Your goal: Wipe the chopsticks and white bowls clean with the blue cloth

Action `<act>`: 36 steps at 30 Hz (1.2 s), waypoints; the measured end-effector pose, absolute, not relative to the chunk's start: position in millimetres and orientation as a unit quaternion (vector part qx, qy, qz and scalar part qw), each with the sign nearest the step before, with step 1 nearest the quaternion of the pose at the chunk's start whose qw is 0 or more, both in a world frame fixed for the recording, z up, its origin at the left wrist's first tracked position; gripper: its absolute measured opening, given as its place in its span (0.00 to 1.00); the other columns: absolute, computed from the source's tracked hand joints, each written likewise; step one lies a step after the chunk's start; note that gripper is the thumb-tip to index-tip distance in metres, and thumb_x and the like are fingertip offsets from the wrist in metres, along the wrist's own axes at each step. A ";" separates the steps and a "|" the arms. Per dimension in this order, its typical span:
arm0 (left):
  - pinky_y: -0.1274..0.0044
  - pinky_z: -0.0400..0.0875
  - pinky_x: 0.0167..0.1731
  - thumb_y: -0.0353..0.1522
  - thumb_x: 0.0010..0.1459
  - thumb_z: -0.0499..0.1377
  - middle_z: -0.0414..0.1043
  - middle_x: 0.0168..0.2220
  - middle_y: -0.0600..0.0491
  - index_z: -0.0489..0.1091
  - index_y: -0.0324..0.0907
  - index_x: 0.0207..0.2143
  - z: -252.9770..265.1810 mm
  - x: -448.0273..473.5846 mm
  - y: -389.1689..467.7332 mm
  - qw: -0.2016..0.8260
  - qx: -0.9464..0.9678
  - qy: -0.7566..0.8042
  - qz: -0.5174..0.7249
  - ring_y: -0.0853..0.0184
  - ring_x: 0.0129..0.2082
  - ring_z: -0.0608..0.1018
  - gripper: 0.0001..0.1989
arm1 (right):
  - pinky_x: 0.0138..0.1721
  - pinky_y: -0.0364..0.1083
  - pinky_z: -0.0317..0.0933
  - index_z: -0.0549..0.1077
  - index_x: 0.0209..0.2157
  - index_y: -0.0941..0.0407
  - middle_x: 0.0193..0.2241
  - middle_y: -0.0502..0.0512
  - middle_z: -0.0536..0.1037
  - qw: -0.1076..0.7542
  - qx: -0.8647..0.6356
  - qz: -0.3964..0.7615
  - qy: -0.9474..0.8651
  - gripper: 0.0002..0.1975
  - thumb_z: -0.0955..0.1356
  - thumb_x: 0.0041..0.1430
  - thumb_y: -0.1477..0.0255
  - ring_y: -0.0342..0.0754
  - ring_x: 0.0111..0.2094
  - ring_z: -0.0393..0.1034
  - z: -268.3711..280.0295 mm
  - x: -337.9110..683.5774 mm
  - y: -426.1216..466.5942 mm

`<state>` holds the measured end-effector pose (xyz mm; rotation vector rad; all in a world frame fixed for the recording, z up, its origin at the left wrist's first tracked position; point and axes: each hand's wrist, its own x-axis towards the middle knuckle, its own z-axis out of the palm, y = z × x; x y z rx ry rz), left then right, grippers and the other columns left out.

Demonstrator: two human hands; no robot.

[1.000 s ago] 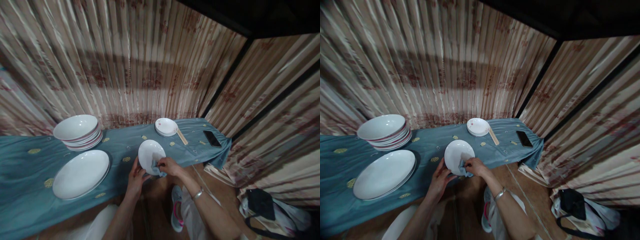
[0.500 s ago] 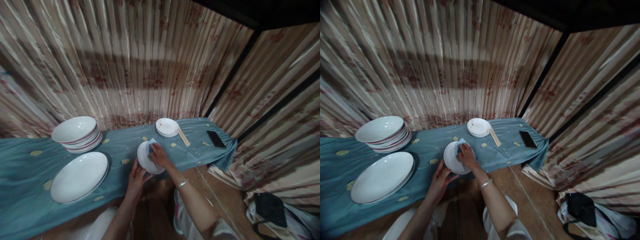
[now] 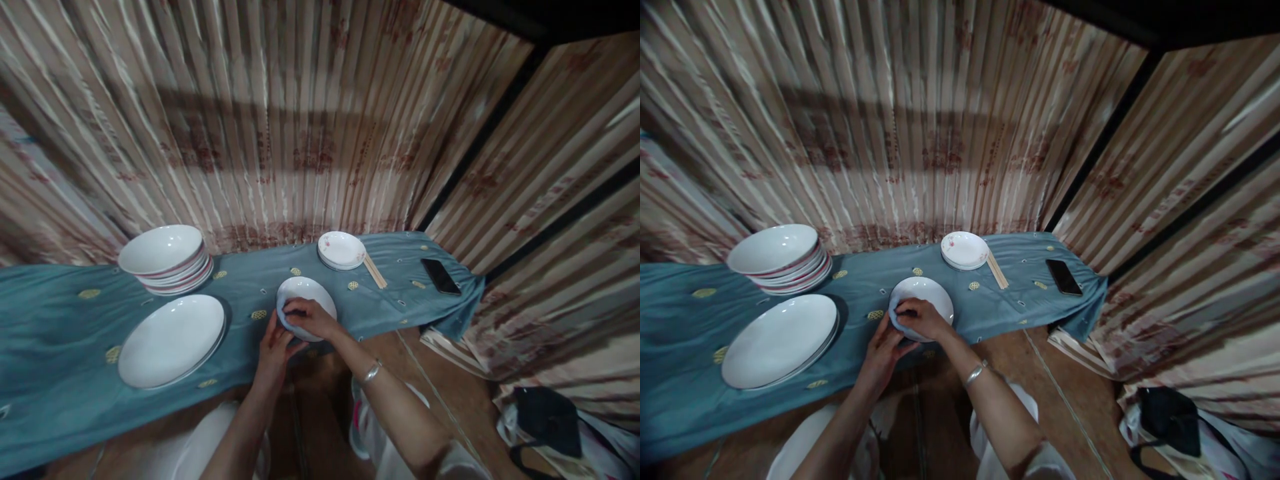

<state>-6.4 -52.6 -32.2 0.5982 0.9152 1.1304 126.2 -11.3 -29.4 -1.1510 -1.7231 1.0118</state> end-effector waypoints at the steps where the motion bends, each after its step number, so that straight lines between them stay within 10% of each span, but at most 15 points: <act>1: 0.66 0.76 0.35 0.31 0.43 0.65 0.75 0.45 0.48 0.56 0.45 0.61 -32.8 -7.1 -52.2 0.707 0.265 0.414 0.509 0.55 0.44 0.76 0.41 | 0.48 0.45 0.62 0.76 0.34 0.56 0.41 0.53 0.77 0.395 -0.458 0.417 -0.679 0.07 0.68 0.52 0.73 0.46 0.43 0.71 -28.2 128.1 -14.6; 17: 0.63 0.77 0.37 0.32 0.40 0.67 0.76 0.39 0.48 0.58 0.42 0.60 -28.2 -9.3 -50.0 0.701 0.280 0.412 0.510 0.58 0.40 0.77 0.43 | 0.38 0.42 0.60 0.79 0.32 0.58 0.34 0.54 0.80 0.151 -0.634 0.267 -0.710 0.08 0.68 0.48 0.77 0.48 0.37 0.72 -10.6 173.3 -43.0; 36: 0.61 0.77 0.38 0.37 0.42 0.67 0.68 0.54 0.42 0.57 0.44 0.61 -32.3 -9.4 -46.4 0.697 0.297 0.412 0.506 0.51 0.51 0.73 0.43 | 0.62 0.50 0.49 0.65 0.54 0.56 0.60 0.57 0.62 0.426 -0.475 0.270 -0.722 0.22 0.62 0.57 0.77 0.48 0.61 0.55 -30.0 121.5 5.7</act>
